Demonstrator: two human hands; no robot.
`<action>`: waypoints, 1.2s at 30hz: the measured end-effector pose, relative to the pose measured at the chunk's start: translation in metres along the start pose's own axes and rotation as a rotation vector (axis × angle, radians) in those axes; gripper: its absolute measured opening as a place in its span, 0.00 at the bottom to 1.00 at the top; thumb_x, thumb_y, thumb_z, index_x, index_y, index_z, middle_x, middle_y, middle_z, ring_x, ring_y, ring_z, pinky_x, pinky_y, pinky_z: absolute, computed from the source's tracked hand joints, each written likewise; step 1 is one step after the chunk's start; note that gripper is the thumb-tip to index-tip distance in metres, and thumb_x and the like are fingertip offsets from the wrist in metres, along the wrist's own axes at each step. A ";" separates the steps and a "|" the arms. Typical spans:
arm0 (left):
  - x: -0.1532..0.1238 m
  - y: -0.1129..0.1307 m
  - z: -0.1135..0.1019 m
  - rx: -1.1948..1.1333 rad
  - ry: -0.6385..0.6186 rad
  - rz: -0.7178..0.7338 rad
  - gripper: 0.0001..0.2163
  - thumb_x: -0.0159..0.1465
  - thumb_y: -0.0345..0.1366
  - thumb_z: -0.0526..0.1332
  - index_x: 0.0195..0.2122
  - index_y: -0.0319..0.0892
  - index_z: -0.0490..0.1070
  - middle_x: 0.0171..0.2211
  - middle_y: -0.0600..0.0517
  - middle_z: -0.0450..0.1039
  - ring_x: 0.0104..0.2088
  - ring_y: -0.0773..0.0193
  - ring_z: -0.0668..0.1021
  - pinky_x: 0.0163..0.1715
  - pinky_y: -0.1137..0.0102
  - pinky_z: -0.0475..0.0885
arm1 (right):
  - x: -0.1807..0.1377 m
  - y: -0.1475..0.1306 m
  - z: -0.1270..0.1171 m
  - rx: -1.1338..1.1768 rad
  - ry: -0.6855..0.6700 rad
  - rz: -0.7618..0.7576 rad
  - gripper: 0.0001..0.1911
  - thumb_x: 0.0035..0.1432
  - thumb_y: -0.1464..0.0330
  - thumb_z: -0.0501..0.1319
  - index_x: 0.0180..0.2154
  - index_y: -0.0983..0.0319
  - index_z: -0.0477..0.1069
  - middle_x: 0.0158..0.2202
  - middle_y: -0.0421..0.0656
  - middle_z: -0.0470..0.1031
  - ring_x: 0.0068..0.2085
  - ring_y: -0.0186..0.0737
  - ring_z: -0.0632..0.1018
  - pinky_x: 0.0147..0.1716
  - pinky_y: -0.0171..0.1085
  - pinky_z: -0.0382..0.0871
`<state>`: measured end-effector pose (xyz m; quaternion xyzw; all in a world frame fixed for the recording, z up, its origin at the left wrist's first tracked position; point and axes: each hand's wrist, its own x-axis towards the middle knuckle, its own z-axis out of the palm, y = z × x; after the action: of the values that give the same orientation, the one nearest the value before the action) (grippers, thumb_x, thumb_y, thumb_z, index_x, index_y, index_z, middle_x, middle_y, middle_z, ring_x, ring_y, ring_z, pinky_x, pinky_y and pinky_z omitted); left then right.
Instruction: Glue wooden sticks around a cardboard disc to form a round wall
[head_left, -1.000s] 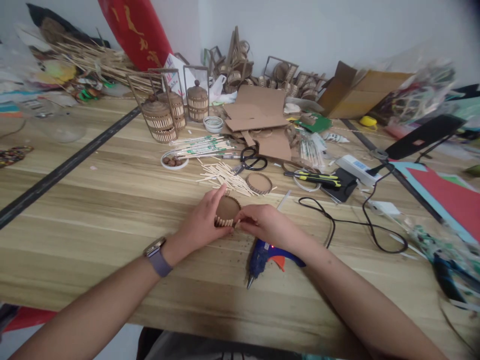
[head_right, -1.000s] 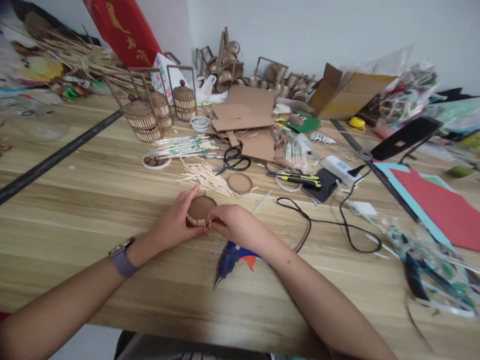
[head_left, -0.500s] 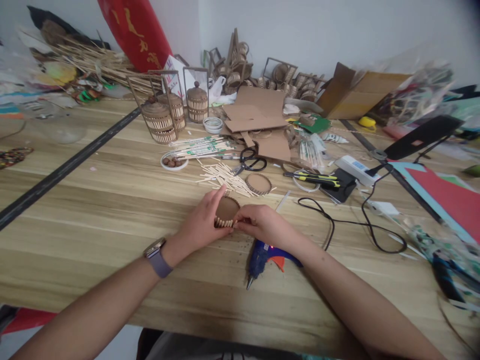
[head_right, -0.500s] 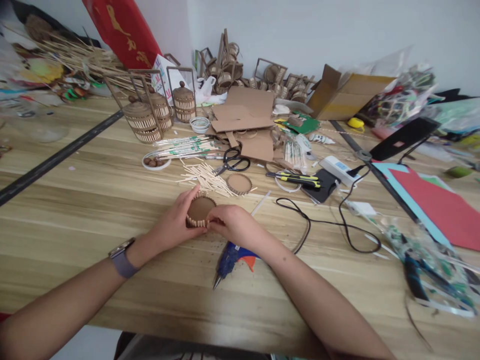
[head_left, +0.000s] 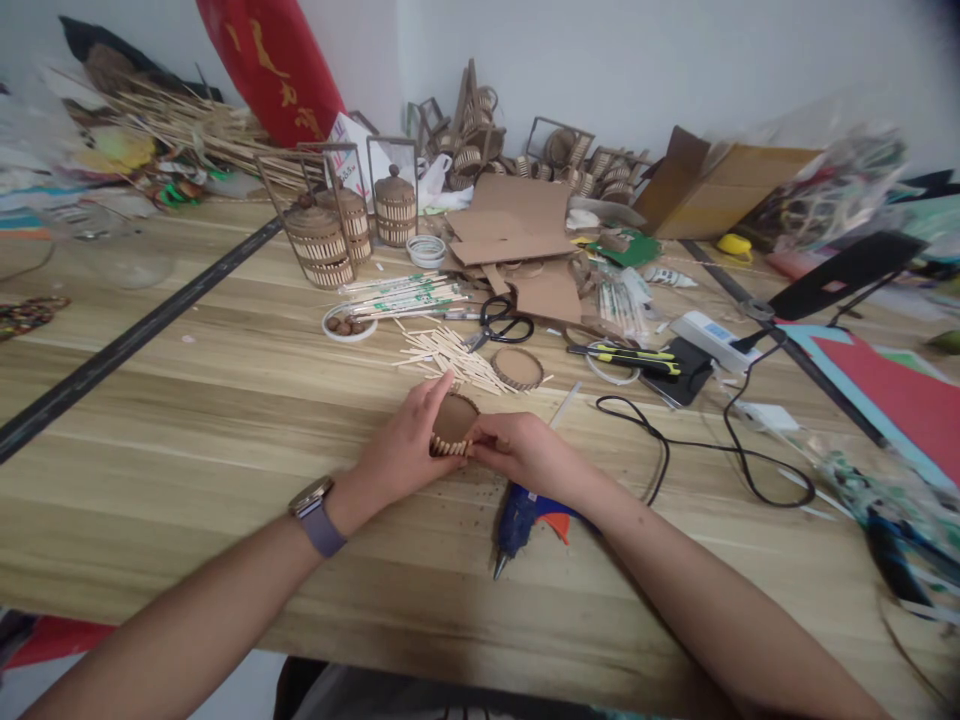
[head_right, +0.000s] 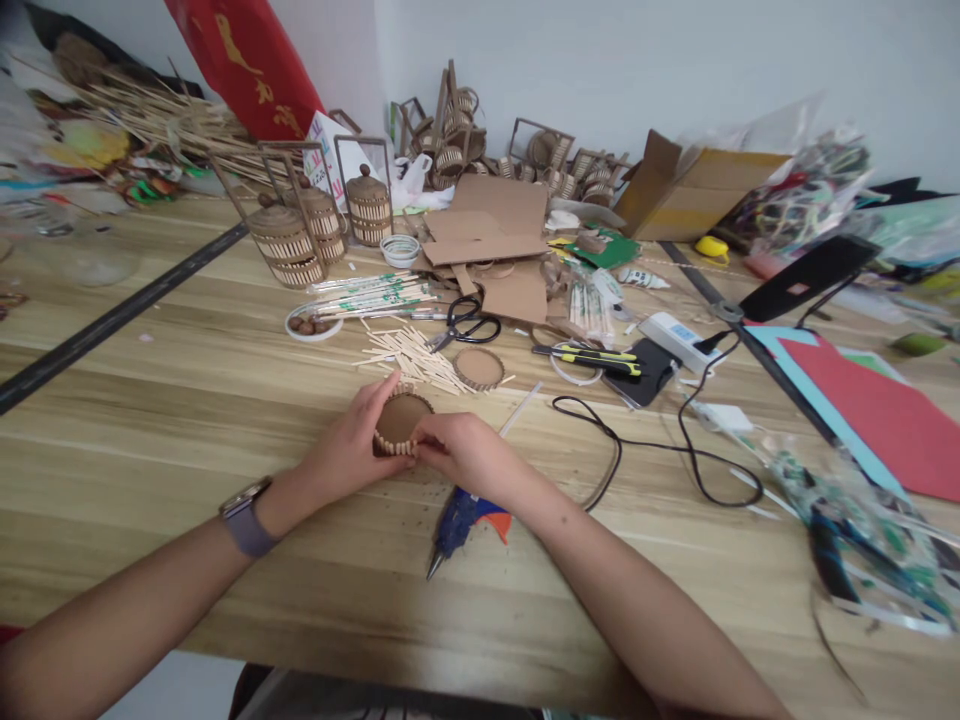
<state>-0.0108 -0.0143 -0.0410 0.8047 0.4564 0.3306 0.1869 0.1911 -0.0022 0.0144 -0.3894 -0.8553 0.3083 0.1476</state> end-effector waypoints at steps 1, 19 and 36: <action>0.000 0.000 0.000 -0.001 -0.002 -0.002 0.55 0.50 0.33 0.74 0.70 0.51 0.36 0.65 0.38 0.55 0.65 0.43 0.62 0.63 0.46 0.62 | 0.000 0.000 0.000 -0.001 0.002 0.002 0.04 0.59 0.76 0.61 0.32 0.64 0.73 0.27 0.39 0.75 0.29 0.33 0.72 0.30 0.30 0.59; 0.000 0.000 -0.003 0.013 0.025 0.020 0.55 0.51 0.35 0.75 0.70 0.52 0.34 0.66 0.39 0.52 0.67 0.41 0.58 0.64 0.43 0.58 | -0.025 -0.007 -0.039 -0.168 -0.027 0.069 0.08 0.62 0.67 0.60 0.30 0.62 0.71 0.25 0.38 0.70 0.26 0.34 0.69 0.27 0.32 0.58; -0.001 0.009 0.004 0.119 0.118 -0.060 0.55 0.51 0.32 0.74 0.69 0.53 0.34 0.67 0.37 0.45 0.68 0.39 0.55 0.64 0.41 0.57 | -0.075 0.014 -0.042 -0.134 -0.329 0.187 0.03 0.58 0.71 0.62 0.36 0.60 0.70 0.39 0.45 0.76 0.40 0.44 0.76 0.38 0.37 0.67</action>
<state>-0.0027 -0.0197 -0.0386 0.7794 0.5095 0.3439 0.1214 0.2690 -0.0348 0.0364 -0.4204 -0.8466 0.3227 -0.0496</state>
